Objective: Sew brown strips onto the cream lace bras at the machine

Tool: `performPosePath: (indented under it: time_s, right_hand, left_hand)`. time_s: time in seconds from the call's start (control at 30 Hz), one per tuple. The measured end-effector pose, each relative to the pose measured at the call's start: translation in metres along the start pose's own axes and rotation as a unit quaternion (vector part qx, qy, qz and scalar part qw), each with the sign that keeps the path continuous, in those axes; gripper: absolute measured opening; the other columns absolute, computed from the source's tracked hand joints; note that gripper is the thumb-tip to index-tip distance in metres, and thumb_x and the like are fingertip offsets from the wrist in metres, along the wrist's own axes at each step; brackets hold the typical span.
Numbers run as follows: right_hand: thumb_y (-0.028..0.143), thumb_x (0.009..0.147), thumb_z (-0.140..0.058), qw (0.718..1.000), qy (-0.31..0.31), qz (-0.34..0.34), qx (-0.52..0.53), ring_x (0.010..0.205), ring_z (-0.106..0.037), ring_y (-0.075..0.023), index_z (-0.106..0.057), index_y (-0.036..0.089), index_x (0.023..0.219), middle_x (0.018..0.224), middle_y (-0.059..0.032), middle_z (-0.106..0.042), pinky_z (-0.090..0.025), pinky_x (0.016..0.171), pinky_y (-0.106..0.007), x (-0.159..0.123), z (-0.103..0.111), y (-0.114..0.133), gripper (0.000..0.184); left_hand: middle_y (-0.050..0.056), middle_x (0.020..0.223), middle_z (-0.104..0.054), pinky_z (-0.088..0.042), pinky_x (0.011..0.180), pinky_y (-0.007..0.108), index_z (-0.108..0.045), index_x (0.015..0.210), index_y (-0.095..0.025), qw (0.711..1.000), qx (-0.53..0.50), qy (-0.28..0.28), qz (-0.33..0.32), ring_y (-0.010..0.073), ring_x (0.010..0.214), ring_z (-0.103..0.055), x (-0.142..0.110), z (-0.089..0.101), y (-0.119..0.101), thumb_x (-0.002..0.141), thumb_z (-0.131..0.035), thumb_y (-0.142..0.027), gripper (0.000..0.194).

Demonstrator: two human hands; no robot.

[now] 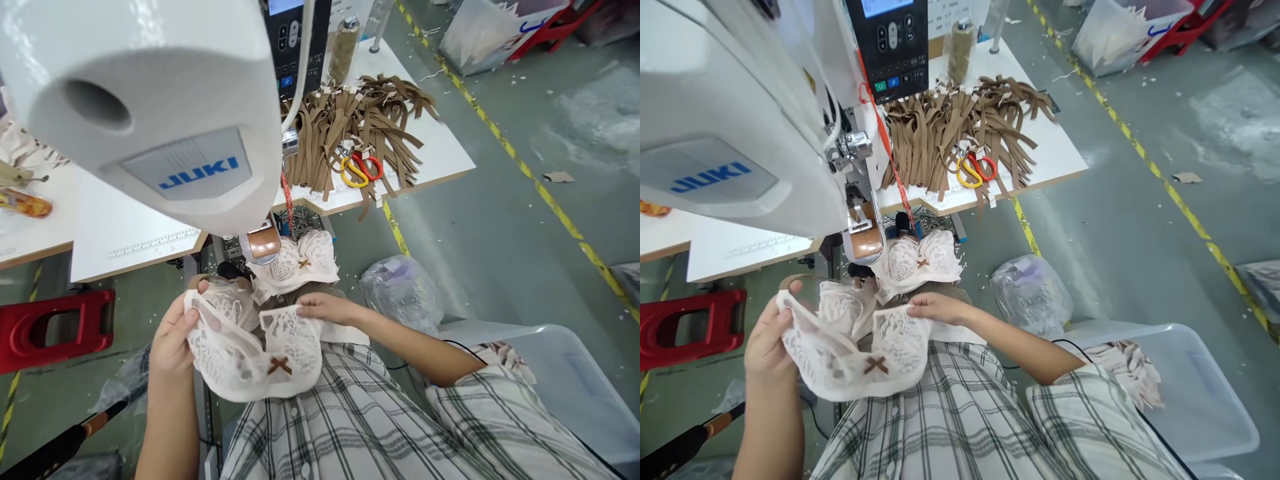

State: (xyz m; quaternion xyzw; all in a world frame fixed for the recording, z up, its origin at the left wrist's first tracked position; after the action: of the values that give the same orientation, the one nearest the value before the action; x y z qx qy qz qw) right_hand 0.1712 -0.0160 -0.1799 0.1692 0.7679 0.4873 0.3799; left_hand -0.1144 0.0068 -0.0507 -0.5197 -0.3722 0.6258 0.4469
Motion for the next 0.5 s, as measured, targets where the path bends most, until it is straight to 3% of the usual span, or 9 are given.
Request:
performPosePath:
  time_s: [0.1, 0.17, 0.2, 0.23, 0.3, 0.37, 0.43, 0.47, 0.5]
  right_hand:
    - [0.067, 0.084, -0.059, 0.987, -0.101, 0.084, 0.088, 0.075, -0.054, -0.0118, -0.058, 0.018, 0.086, 0.085, -0.0003, -0.060, -0.044, 0.071, -0.026, -0.014, 0.006, 0.033, 0.049]
    - [0.057, 0.088, -0.060, 0.979, -0.098, 0.162, 0.071, 0.088, -0.059, -0.0142, -0.061, 0.018, 0.087, 0.098, -0.0038, -0.064, -0.046, 0.081, -0.028, -0.025, -0.003, 0.065, 0.038]
    - [0.052, 0.091, -0.059, 0.977, -0.077, 0.195, 0.034, 0.097, -0.060, -0.0155, -0.063, 0.018, 0.088, 0.106, -0.0054, -0.065, -0.046, 0.086, -0.029, -0.030, -0.012, 0.081, 0.034]
    - [0.048, 0.093, -0.057, 0.974, -0.060, 0.220, -0.008, 0.104, -0.060, -0.0164, -0.065, 0.018, 0.089, 0.112, -0.0065, -0.066, -0.045, 0.092, -0.030, -0.034, -0.021, 0.095, 0.031]
    - [0.045, 0.095, -0.054, 0.966, -0.030, 0.242, -0.081, 0.105, -0.062, -0.0168, -0.066, 0.017, 0.089, 0.112, -0.0071, -0.068, -0.045, 0.094, -0.030, -0.038, -0.033, 0.113, 0.030]
    - [0.046, 0.094, -0.055, 0.964, 0.009, 0.226, -0.140, 0.094, -0.064, -0.0158, -0.068, 0.018, 0.089, 0.101, -0.0052, -0.070, -0.048, 0.086, -0.029, -0.037, -0.031, 0.119, 0.031]
    - [0.046, 0.093, -0.057, 0.956, -0.021, 0.199, -0.214, 0.085, -0.065, -0.0159, -0.070, 0.019, 0.090, 0.092, -0.0031, -0.071, -0.049, 0.079, -0.028, -0.030, 0.001, 0.123, 0.029]
    - [0.044, 0.093, -0.057, 0.944, -0.089, 0.189, -0.255, 0.085, -0.065, -0.0170, -0.071, 0.020, 0.090, 0.090, -0.0030, -0.072, -0.050, 0.080, -0.030, -0.025, 0.030, 0.128, 0.028]
    - [0.042, 0.093, -0.056, 0.908, -0.212, 0.188, -0.308, 0.089, -0.065, -0.0193, -0.071, 0.021, 0.093, 0.095, -0.0046, -0.072, -0.049, 0.084, -0.033, -0.021, 0.069, 0.138, 0.025]
  left_hand:
    - [0.014, 0.110, -0.071, -0.057, 0.075, 0.037, -0.066, 0.123, -0.019, 0.977, 0.176, -0.119, -0.033, 0.0274, 0.094, -0.067, 0.017, 0.012, -0.002, 0.080, -0.067, -0.056, 0.057]
    - [0.016, 0.133, -0.061, -0.053, 0.093, 0.040, -0.064, 0.126, -0.019, 0.958, 0.229, -0.154, -0.075, 0.0307, 0.118, -0.059, 0.025, -0.007, -0.004, 0.077, -0.071, -0.053, 0.060]
    - [0.015, 0.137, -0.059, -0.050, 0.098, 0.041, -0.064, 0.126, -0.020, 0.970, 0.202, -0.111, -0.081, 0.0301, 0.123, -0.057, 0.028, -0.028, -0.001, 0.078, -0.070, -0.052, 0.059]
    - [0.013, 0.132, -0.062, -0.050, 0.099, 0.040, -0.066, 0.122, -0.020, 0.988, 0.137, -0.023, -0.065, 0.0282, 0.122, -0.058, 0.029, -0.055, 0.005, 0.080, -0.069, -0.053, 0.054]
    - [0.011, 0.106, -0.072, -0.054, 0.086, 0.036, -0.071, 0.100, -0.018, 0.989, -0.010, 0.143, 0.030, 0.0261, 0.100, -0.066, 0.023, -0.107, 0.022, 0.076, -0.072, -0.055, 0.044]
    - [0.005, 0.073, -0.067, -0.052, 0.064, 0.030, -0.067, 0.077, -0.016, 0.978, -0.049, 0.190, 0.067, 0.0194, 0.068, -0.062, 0.015, -0.136, 0.029, 0.075, -0.072, -0.059, 0.044]
    - [-0.001, 0.059, -0.057, -0.043, 0.053, 0.025, -0.060, 0.071, -0.016, 0.979, -0.063, 0.177, 0.084, 0.0126, 0.053, -0.051, 0.011, -0.146, 0.030, 0.077, -0.069, -0.061, 0.047]
    - [-0.002, 0.059, -0.055, -0.041, 0.052, 0.023, -0.060, 0.073, -0.016, 0.978, -0.078, 0.168, 0.095, 0.0108, 0.052, -0.048, 0.009, -0.147, 0.029, 0.078, -0.070, -0.060, 0.045]
    - [-0.003, 0.061, -0.055, -0.040, 0.053, 0.021, -0.061, 0.078, -0.016, 0.976, -0.094, 0.165, 0.106, 0.0099, 0.053, -0.047, 0.008, -0.148, 0.027, 0.077, -0.071, -0.058, 0.043]
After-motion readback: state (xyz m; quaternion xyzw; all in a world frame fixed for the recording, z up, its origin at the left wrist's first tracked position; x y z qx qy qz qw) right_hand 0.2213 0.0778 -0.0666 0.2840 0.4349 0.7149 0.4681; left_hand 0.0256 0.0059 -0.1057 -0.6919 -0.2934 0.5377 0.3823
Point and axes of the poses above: each hand's wrist, its own x-axis towards the middle knuckle, its own z-axis out of the back of the hand, y = z × x, the point moved 6 cm from there along x, towards the middle knuckle
